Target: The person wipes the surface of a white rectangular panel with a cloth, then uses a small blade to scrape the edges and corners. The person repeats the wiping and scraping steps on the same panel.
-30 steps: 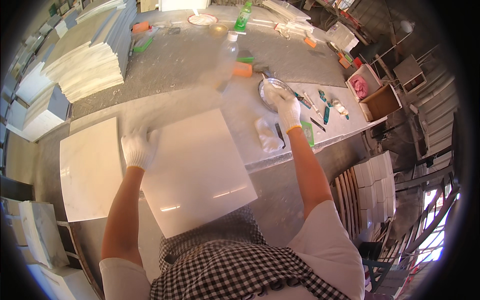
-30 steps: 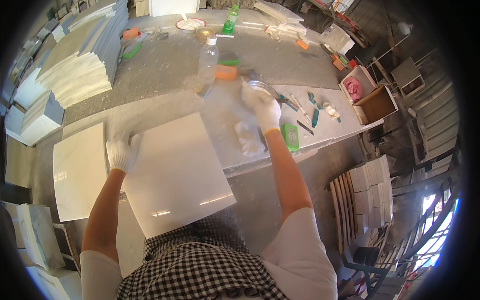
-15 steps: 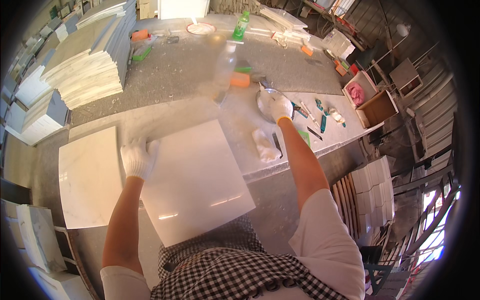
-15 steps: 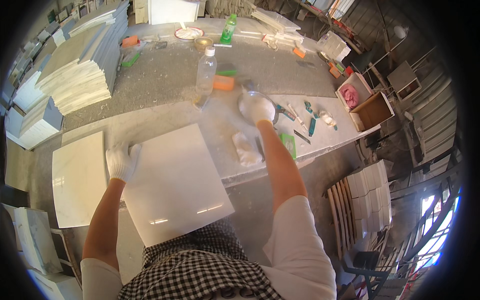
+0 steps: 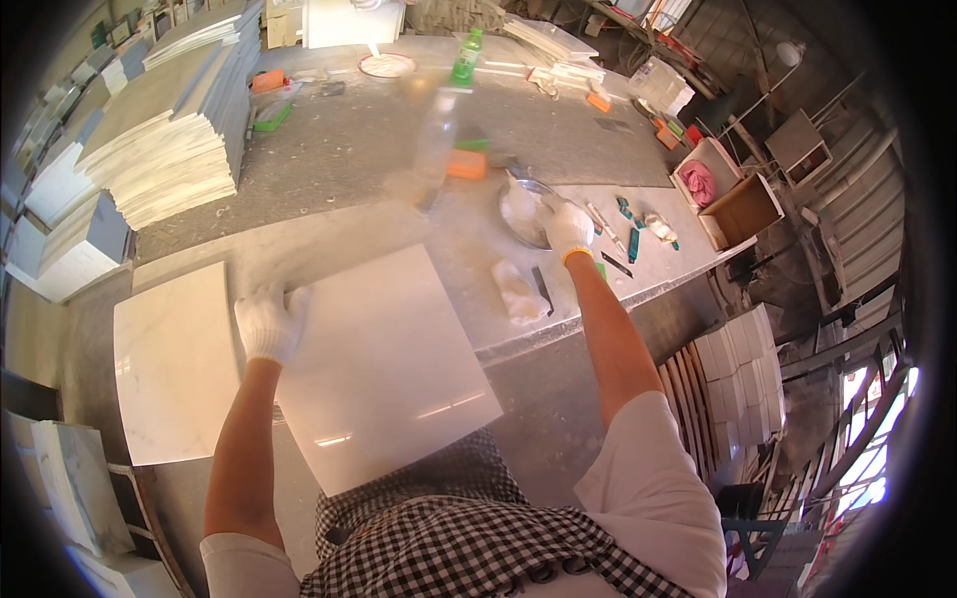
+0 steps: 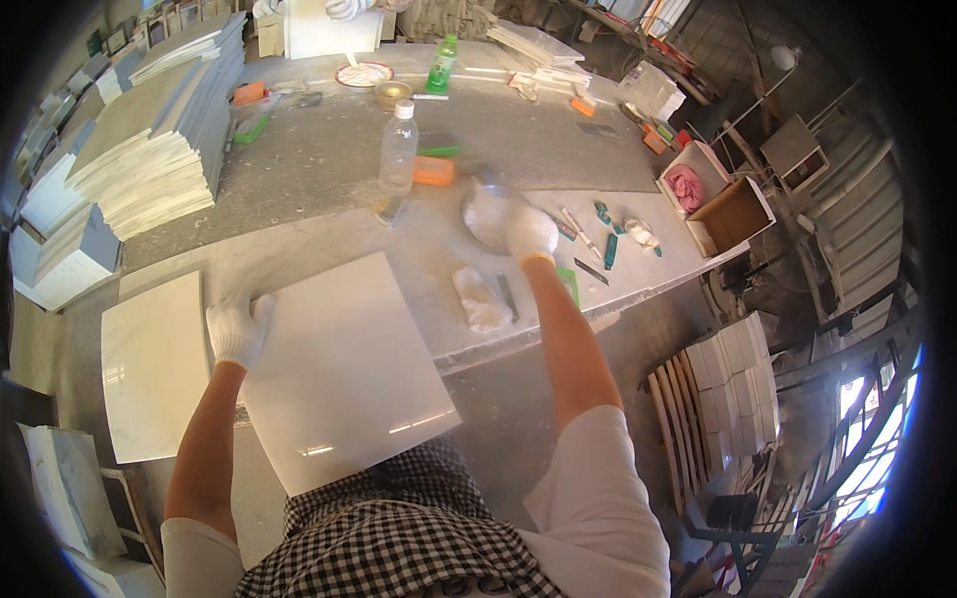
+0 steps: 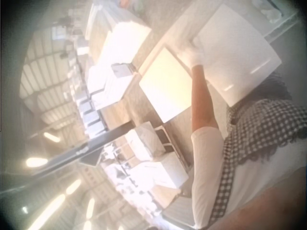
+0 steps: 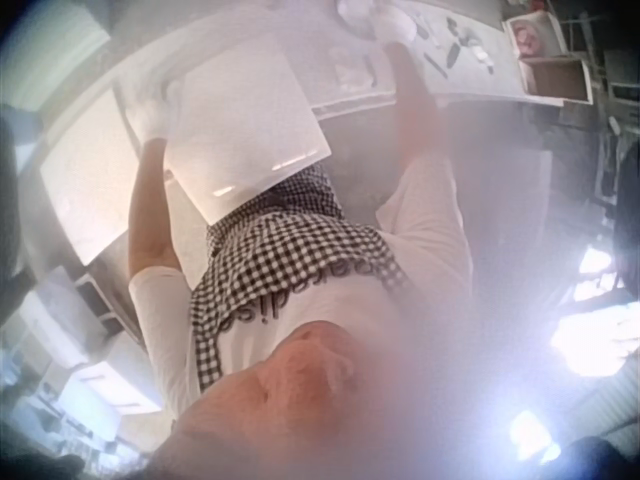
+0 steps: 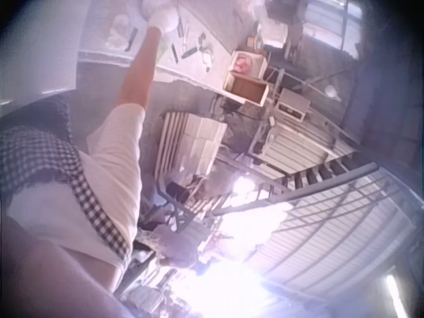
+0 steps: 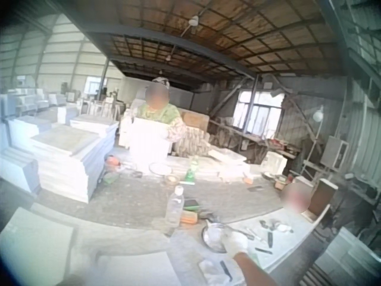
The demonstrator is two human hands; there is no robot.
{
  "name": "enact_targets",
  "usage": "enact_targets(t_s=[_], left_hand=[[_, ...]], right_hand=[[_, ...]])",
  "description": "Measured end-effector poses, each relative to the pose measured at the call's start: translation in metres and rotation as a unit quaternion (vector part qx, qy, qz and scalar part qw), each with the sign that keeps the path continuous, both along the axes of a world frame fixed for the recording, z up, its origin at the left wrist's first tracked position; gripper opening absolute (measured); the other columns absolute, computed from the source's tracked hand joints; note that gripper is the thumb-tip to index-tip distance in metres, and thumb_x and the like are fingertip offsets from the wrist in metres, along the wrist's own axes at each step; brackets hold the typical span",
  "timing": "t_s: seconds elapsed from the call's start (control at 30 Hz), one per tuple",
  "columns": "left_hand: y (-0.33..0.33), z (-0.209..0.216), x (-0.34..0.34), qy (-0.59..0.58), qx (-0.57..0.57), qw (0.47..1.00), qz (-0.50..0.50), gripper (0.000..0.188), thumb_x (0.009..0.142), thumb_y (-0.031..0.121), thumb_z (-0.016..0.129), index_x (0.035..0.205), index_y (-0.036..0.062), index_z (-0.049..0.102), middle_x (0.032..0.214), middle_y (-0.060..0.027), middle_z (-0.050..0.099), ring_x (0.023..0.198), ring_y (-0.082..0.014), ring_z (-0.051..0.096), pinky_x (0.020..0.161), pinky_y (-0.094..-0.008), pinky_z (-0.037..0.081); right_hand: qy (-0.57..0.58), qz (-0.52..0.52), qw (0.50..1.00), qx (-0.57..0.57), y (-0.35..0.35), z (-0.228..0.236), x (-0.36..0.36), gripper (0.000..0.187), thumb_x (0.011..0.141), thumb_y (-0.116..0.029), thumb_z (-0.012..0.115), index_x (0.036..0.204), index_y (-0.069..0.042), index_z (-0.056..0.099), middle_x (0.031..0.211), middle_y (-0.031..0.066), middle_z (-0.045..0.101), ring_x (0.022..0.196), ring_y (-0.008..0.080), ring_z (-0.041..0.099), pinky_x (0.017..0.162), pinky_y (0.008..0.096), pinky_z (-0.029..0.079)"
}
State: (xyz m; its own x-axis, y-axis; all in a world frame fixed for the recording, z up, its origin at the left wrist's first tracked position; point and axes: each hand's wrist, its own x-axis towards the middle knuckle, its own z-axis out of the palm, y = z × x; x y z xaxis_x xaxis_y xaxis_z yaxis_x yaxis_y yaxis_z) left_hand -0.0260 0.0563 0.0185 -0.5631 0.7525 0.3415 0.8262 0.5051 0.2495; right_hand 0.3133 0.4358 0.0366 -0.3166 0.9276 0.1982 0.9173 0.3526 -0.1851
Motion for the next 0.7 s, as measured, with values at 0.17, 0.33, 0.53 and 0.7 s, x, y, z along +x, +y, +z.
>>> enact_targets(t_s=[0.17, 0.33, 0.53, 0.7], left_hand=[[0.000, -0.003, -0.002, 0.009, 0.010, 1.000, -0.005, 0.037, 0.092, 0.041, 0.062, 0.084, 0.0063, 0.070, 0.075, -0.0116, 0.068, 0.084, -0.0318, 0.065, 0.082, -0.0461, 0.044], [0.001, -0.003, -0.001, 0.021, 0.027, 0.999, -0.009, 0.037, 0.092, 0.041, 0.062, 0.082, 0.0062, 0.069, 0.075, -0.0118, 0.068, 0.084, -0.0326, 0.065, 0.082, -0.0473, 0.045], [0.000, -0.001, -0.001, -0.020, 0.024, 0.999, -0.011, 0.037, 0.093, 0.041, 0.062, 0.085, 0.0065, 0.069, 0.080, -0.0131, 0.070, 0.084, -0.0333, 0.065, 0.083, -0.0471, 0.045], [0.000, 0.002, 0.002, -0.005, 0.014, 1.000, -0.001, 0.037, 0.094, 0.042, 0.061, 0.086, 0.0062, 0.069, 0.082, -0.0141, 0.070, 0.086, -0.0331, 0.065, 0.084, -0.0466, 0.044]], right_hand=[[-0.013, -0.009, 1.000, -0.010, -0.012, 0.004, 0.027, 0.037, 0.094, -0.043, 0.055, 0.110, -0.015, 0.074, 0.105, 0.0171, 0.074, 0.098, 0.0374, 0.070, 0.084, 0.0495, 0.054], [-0.084, 0.001, 0.996, -0.024, -0.033, 0.019, 0.042, 0.044, 0.100, -0.045, 0.045, 0.110, -0.013, 0.074, 0.107, 0.0157, 0.074, 0.098, 0.0365, 0.071, 0.082, 0.0502, 0.056], [-0.052, -0.031, 0.996, -0.058, -0.057, 0.025, 0.048, 0.044, 0.097, -0.047, 0.047, 0.121, -0.017, 0.069, 0.116, 0.0133, 0.072, 0.106, 0.0337, 0.069, 0.090, 0.0480, 0.054], [-0.022, -0.003, 0.998, -0.057, -0.056, 0.020, 0.053, 0.038, 0.093, -0.041, 0.056, 0.119, -0.019, 0.071, 0.119, 0.0089, 0.072, 0.107, 0.0333, 0.068, 0.092, 0.0471, 0.053]])
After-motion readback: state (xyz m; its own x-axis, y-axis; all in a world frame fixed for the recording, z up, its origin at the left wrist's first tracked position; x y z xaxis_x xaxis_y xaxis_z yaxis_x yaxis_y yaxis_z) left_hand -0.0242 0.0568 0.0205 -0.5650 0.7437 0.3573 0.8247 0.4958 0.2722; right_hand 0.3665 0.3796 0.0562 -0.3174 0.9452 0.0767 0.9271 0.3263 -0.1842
